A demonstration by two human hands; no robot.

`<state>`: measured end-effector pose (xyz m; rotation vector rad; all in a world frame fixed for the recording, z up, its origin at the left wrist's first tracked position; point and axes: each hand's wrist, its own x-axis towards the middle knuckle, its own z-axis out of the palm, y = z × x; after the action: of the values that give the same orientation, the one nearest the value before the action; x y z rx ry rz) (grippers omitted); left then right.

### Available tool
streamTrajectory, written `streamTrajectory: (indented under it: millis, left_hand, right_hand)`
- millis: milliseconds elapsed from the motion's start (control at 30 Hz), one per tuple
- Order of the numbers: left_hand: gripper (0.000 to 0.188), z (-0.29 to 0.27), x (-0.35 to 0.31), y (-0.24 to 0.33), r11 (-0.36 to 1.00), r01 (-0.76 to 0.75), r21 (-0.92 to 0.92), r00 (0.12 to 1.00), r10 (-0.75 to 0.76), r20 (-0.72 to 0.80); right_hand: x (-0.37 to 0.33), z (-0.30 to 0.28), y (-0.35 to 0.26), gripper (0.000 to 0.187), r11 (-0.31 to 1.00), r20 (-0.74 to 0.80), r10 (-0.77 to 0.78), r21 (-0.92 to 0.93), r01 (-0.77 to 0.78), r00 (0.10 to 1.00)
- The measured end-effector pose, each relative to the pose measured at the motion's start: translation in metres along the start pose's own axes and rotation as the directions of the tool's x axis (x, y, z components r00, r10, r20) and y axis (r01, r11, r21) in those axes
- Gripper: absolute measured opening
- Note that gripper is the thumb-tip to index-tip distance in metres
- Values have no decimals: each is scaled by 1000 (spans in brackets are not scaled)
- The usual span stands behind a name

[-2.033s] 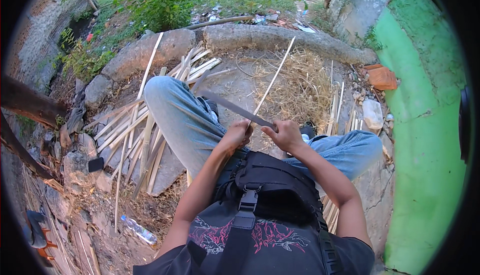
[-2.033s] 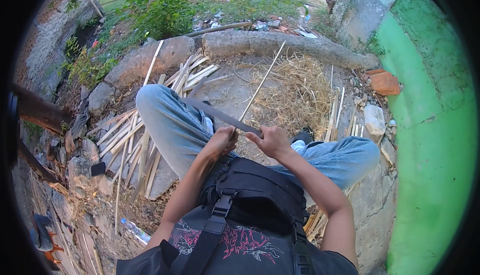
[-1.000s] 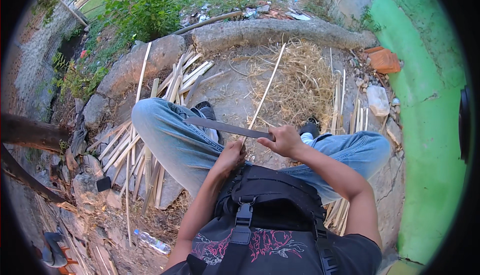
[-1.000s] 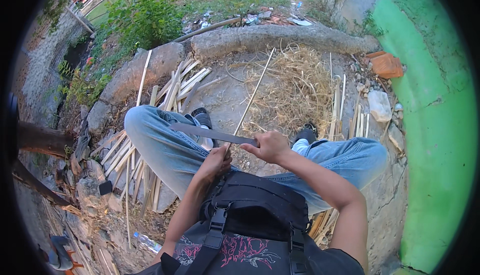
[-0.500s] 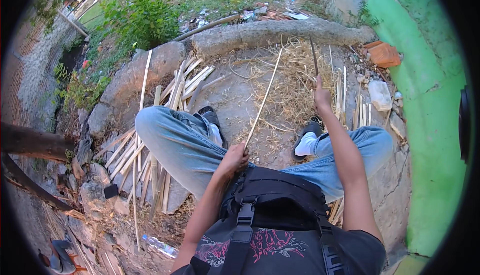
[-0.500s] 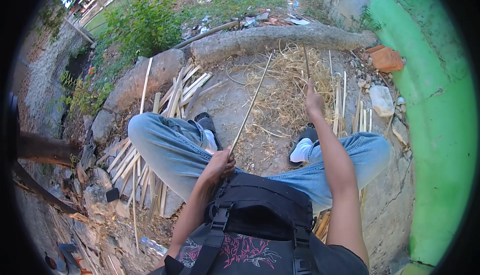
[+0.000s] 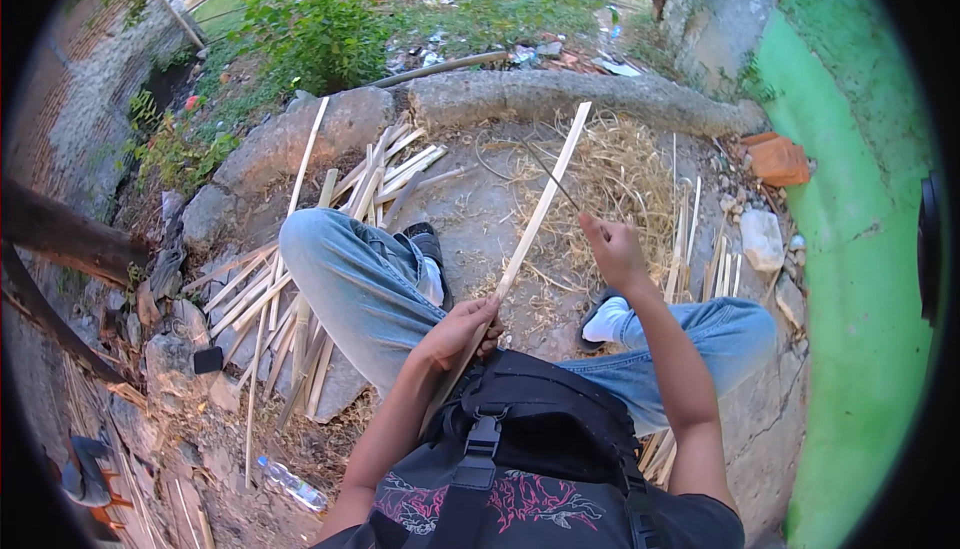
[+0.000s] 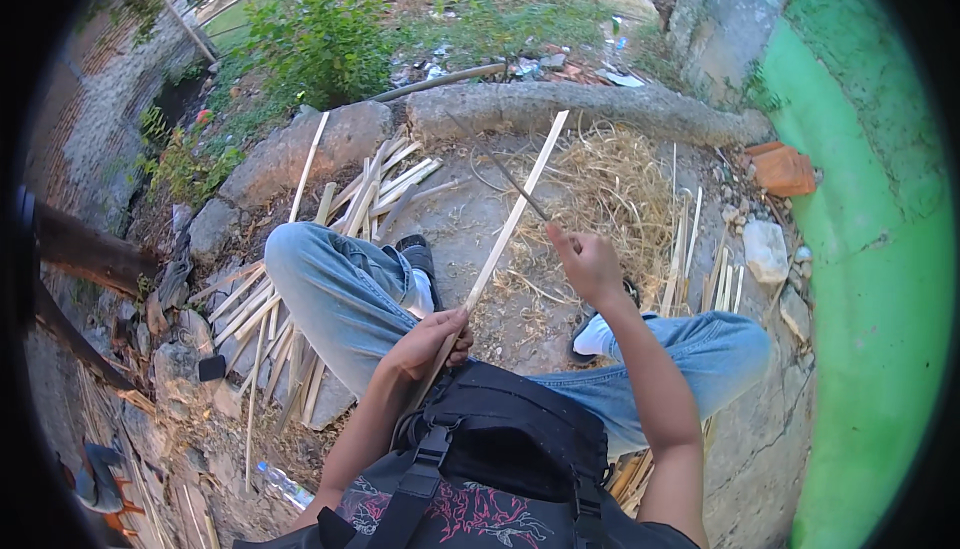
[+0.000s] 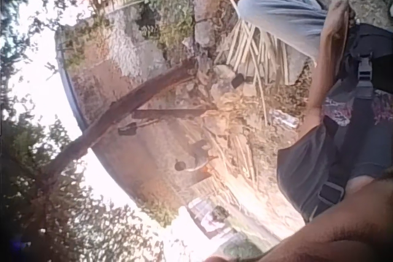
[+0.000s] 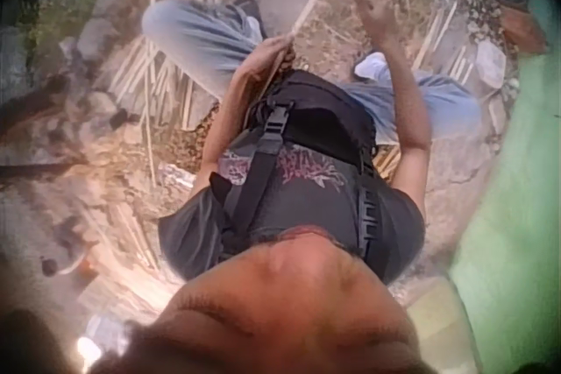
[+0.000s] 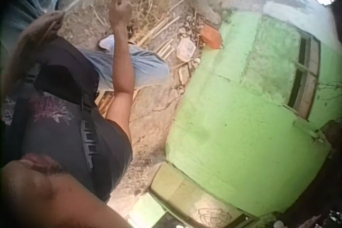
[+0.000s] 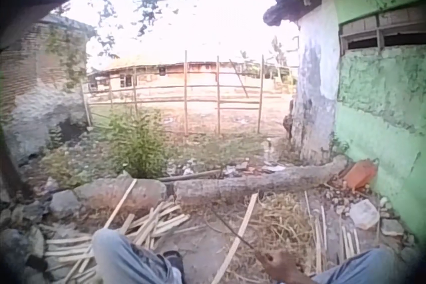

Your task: The person strips layers off bamboo stalks using a large knife, handling the bamboo pieces one at a time while seated outdoors.

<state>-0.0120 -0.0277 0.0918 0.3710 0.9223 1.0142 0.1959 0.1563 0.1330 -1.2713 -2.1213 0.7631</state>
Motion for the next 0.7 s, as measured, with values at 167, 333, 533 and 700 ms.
streamTrajectory:
  millis: [167, 333, 533, 700]
  left_hand:
    - [30, -1, -3, 21, 992, 39, 122, 999, -37, -17]
    - [32, -16, 17, 17, 1000, 25, 19, 999, -25, 29]
    - [34, -18, 23, 17, 1000, 12, -12, 999, -12, -49]
    - [33, -16, 21, 12, 999, 32, -2, 997, -32, -70]
  right_hand:
    - [-10, 3, -14, 68, 1000, 76, -17, -13, 18, 997]
    - [-25, 23, -18, 65, 991, 183, -106, -56, 118, 977]
    - [-41, 46, -22, 63, 948, 262, -266, -104, 301, 928]
    - [-37, 53, -6, 60, 902, 330, -340, -149, 404, 881]
